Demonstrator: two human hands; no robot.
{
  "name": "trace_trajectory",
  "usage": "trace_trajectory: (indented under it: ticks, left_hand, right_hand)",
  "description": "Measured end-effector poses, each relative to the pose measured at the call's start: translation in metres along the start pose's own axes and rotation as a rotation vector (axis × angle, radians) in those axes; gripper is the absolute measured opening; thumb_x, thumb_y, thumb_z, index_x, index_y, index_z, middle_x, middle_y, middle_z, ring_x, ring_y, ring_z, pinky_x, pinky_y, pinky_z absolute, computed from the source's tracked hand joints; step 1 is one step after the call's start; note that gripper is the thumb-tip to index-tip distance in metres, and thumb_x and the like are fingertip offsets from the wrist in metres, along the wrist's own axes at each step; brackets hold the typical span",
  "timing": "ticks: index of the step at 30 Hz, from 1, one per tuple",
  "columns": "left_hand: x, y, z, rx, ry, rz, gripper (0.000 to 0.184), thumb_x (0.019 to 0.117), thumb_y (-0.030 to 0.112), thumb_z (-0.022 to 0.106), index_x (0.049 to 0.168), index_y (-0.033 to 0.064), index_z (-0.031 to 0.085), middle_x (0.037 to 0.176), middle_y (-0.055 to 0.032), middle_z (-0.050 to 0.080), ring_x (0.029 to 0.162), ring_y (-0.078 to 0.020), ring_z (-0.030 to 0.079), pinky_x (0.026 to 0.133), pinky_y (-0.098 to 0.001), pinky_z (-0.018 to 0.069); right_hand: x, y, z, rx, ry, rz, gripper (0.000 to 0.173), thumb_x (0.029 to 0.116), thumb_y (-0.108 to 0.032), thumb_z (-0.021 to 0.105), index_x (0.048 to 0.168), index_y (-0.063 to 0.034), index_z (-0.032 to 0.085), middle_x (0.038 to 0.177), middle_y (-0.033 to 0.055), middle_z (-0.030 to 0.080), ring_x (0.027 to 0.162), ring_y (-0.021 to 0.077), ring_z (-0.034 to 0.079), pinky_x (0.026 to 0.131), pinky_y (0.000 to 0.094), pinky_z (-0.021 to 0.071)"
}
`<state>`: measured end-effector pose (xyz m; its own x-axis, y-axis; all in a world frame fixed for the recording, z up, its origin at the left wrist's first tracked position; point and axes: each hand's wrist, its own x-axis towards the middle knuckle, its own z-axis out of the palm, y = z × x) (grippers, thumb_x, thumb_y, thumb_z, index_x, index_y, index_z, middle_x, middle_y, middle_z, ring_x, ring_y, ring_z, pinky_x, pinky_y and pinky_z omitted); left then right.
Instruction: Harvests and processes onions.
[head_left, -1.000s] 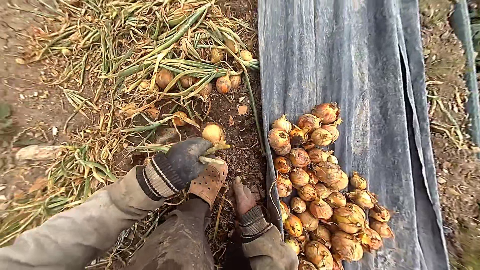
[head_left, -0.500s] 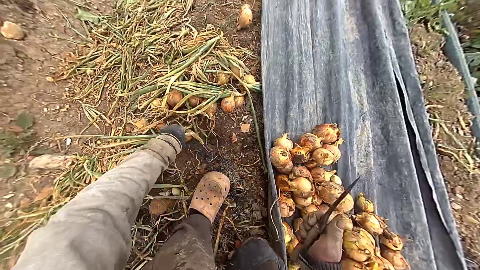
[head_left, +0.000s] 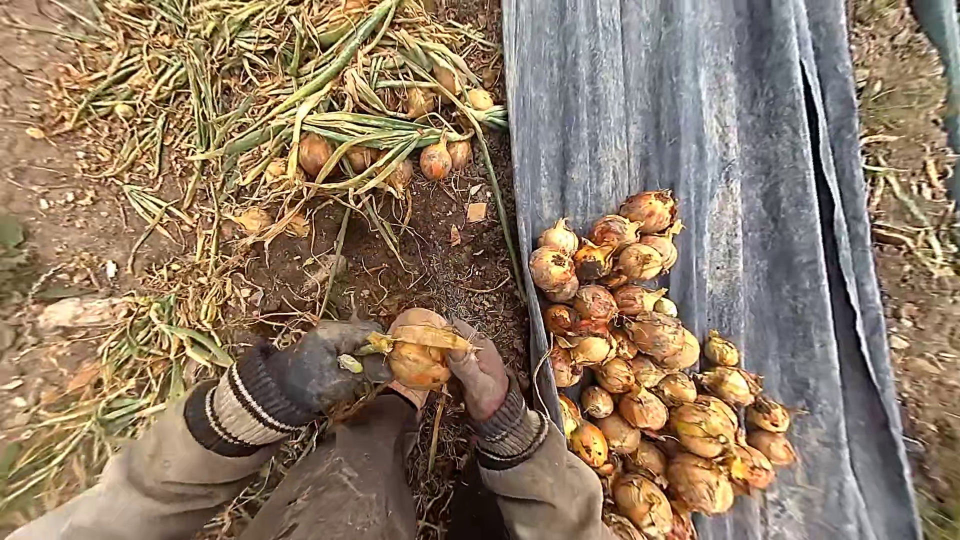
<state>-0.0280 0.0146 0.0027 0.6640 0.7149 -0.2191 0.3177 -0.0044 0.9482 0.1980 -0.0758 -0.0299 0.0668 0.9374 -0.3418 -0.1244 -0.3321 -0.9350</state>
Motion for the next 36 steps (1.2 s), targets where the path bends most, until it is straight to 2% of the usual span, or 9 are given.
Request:
trace_trajectory:
  ticks: [3, 8, 13, 16, 21, 24, 28, 32, 36]
  left_hand:
    - [0.007, 0.011, 0.002, 0.131, -0.048, 0.024, 0.03, 0.0858, 0.046, 0.078, 0.087, 0.0159, 0.076, 0.087, 0.0076, 0.072, 0.086, -0.001, 0.068, 0.078, -0.023, 0.0588]
    - [0.03, 0.012, 0.004, 0.713, 0.079, 0.308, 0.014, 0.0818, 0.03, 0.076, 0.081, 0.0156, 0.077, 0.083, 0.0001, 0.075, 0.085, -0.0164, 0.073, 0.08, -0.0433, 0.0604]
    - [0.07, 0.006, 0.0, 0.791, 0.187, -0.124, 0.022, 0.0927, 0.027, 0.074, 0.105, 0.0094, 0.078, 0.103, -0.0109, 0.076, 0.102, -0.0285, 0.072, 0.091, -0.0547, 0.0568]
    - [0.082, 0.024, 0.016, 0.753, -0.093, -0.053, 0.024, 0.0952, 0.034, 0.069, 0.105, 0.0139, 0.076, 0.106, -0.0055, 0.074, 0.107, -0.0214, 0.069, 0.096, -0.0461, 0.0559]
    - [0.099, 0.037, 0.083, 0.743, -0.68, -0.005, 0.025, 0.098, 0.03, 0.065, 0.113, 0.0107, 0.069, 0.102, -0.014, 0.072, 0.098, -0.0348, 0.07, 0.084, -0.0593, 0.0557]
    - [0.131, 0.037, 0.08, 0.767, -0.477, -0.041, 0.027, 0.0962, 0.022, 0.067, 0.122, 0.0172, 0.071, 0.118, -0.0069, 0.073, 0.11, -0.0274, 0.069, 0.093, -0.0532, 0.056]
    - [0.164, 0.027, -0.006, 0.845, 0.1, -0.32, 0.025, 0.1002, 0.025, 0.062, 0.121, 0.0127, 0.069, 0.114, -0.0135, 0.073, 0.106, -0.0342, 0.071, 0.089, -0.06, 0.0558]
    - [0.18, -0.008, -0.147, 0.887, 0.635, -0.667, 0.057, 0.1039, 0.051, 0.048, 0.132, 0.0039, 0.061, 0.119, -0.0297, 0.067, 0.113, -0.0505, 0.065, 0.093, -0.0723, 0.0492]
    - [0.183, -0.069, -0.191, 0.925, 0.501, -0.892, 0.055, 0.098, 0.043, 0.064, 0.132, 0.0, 0.063, 0.129, -0.0332, 0.062, 0.125, -0.0505, 0.058, 0.103, -0.0714, 0.0441]
  right_hand:
    - [-0.003, -0.006, -0.003, -0.078, 0.086, -0.072, 0.076, 0.0974, -0.075, 0.036, 0.097, -0.0089, 0.071, 0.07, -0.0012, 0.065, 0.06, 0.0069, 0.061, 0.056, 0.0315, 0.0553]
    - [-0.007, 0.011, -0.006, -0.098, 0.266, 0.059, 0.071, 0.1012, -0.069, 0.031, 0.066, -0.0142, 0.058, 0.05, -0.0054, 0.046, 0.042, 0.007, 0.043, 0.041, 0.0302, 0.0399]
    - [-0.022, 0.026, -0.021, -0.01, 0.335, 0.202, 0.067, 0.1044, -0.061, 0.023, 0.069, -0.0131, 0.054, 0.051, -0.0055, 0.044, 0.04, 0.0069, 0.04, 0.038, 0.0272, 0.0381]
    - [-0.028, 0.052, -0.034, -0.306, 0.083, 0.452, 0.08, 0.1019, -0.066, 0.015, 0.095, -0.0063, 0.068, 0.066, 0.0033, 0.056, 0.056, 0.0181, 0.053, 0.057, 0.0448, 0.0492]
    - [-0.041, 0.05, -0.033, 0.265, 0.419, 0.294, 0.064, 0.1009, -0.066, 0.035, 0.086, -0.0077, 0.057, 0.054, -0.003, 0.051, 0.04, 0.0066, 0.046, 0.037, 0.0256, 0.0434]
    - [-0.054, 0.031, -0.05, 0.262, 0.471, 0.226, 0.083, 0.0834, -0.091, 0.036, 0.086, -0.0102, 0.056, 0.055, -0.0026, 0.05, 0.037, 0.0081, 0.043, 0.033, 0.0254, 0.0408]
    - [-0.076, 0.002, -0.105, 0.317, 0.553, -0.033, 0.073, 0.0862, -0.088, 0.026, 0.078, -0.0215, 0.055, 0.054, -0.0066, 0.049, 0.038, 0.0076, 0.047, 0.035, 0.0258, 0.0451]
    - [-0.082, -0.003, -0.137, 0.288, 0.646, 0.039, 0.076, 0.0951, -0.074, 0.0, 0.082, -0.018, 0.049, 0.054, -0.0058, 0.051, 0.038, 0.0079, 0.049, 0.036, 0.0244, 0.0466]
    - [-0.075, 0.02, -0.107, 0.203, 0.548, 0.168, 0.076, 0.0951, -0.079, 0.011, 0.087, -0.0154, 0.052, 0.059, -0.0043, 0.053, 0.041, 0.0083, 0.049, 0.038, 0.0254, 0.0464]
